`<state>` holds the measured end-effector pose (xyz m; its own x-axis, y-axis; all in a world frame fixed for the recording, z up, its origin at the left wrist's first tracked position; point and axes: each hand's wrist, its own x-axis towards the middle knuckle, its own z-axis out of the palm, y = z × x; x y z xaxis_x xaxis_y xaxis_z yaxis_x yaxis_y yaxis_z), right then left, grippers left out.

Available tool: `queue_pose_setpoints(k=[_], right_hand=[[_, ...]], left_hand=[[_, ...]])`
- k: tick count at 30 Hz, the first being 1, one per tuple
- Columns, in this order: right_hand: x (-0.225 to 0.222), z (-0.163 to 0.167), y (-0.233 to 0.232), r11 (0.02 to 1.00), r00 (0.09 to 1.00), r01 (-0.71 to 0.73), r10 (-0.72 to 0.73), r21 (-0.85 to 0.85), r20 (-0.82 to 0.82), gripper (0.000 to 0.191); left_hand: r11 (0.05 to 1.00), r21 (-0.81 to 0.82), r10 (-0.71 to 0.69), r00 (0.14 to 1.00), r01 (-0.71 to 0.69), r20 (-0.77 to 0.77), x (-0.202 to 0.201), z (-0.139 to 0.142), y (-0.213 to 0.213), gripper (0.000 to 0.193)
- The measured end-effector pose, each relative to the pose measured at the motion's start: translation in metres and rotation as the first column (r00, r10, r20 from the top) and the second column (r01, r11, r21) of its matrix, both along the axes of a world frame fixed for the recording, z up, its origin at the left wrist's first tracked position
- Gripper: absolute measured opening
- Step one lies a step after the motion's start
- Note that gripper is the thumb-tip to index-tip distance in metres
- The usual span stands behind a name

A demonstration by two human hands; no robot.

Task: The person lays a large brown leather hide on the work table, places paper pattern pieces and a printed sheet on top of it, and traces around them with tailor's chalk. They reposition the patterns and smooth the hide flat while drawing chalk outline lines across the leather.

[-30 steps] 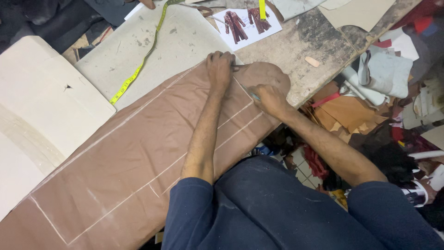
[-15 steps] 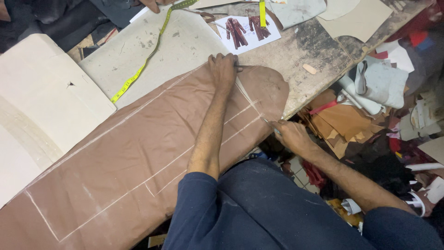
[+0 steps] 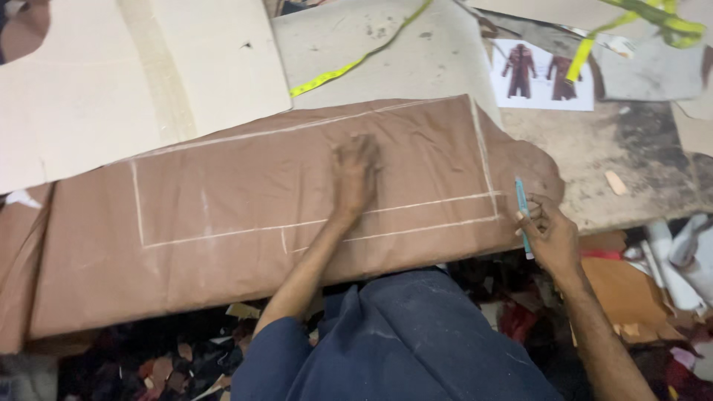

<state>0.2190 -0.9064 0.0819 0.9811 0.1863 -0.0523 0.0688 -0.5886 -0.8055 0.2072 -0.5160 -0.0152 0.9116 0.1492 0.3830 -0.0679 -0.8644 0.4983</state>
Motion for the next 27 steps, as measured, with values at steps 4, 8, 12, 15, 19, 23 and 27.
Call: queue_pose_setpoints(k=[4, 8, 12, 15, 19, 23, 27], right_hand=[[0.022, -0.007, 0.072, 0.985, 0.968, -0.170, 0.164, 0.015, 0.189, 0.032], [0.014, -0.004, 0.184, 0.953, 0.948, -0.283, 0.296, -0.111, 0.120, 0.032], [-0.009, -0.003, 0.315, 0.882, 0.812, -0.458, 0.466, -0.111, 0.352, 0.029], [-0.022, -0.007, 0.407, 0.819, 0.755, -0.566, 0.561, -0.094, 0.340, 0.027], [-0.035, -0.012, 0.509, 0.765, 0.704, -0.626, 0.637, -0.150, 0.315, 0.029], [-0.043, -0.027, 0.598, 0.711, 0.604, -0.649, 0.698, -0.272, 0.385, 0.025], [-0.038, -0.044, 0.673, 0.684, 0.536, -0.702, 0.689, -0.196, 0.488, 0.024]], left_hand=[[0.881, 0.115, 0.443, 0.885, -0.459, 0.142, -0.059, 0.003, 0.171, 0.042], [0.755, 0.093, 0.641, 0.761, -0.649, 0.102, -0.122, 0.023, 0.321, 0.043], [0.740, 0.112, 0.647, 0.748, -0.663, 0.149, -0.150, 0.037, 0.424, 0.046], [0.870, 0.263, 0.369, 0.905, -0.417, 0.213, -0.153, 0.042, 0.479, 0.038], [0.853, 0.468, 0.113, 0.957, -0.231, 0.266, -0.130, 0.047, 0.516, 0.016], [0.914, 0.289, 0.250, 0.957, -0.283, 0.148, -0.098, 0.053, 0.535, 0.008], [0.946, 0.081, 0.308, 0.949, -0.313, 0.066, -0.106, 0.062, 0.550, 0.007]])
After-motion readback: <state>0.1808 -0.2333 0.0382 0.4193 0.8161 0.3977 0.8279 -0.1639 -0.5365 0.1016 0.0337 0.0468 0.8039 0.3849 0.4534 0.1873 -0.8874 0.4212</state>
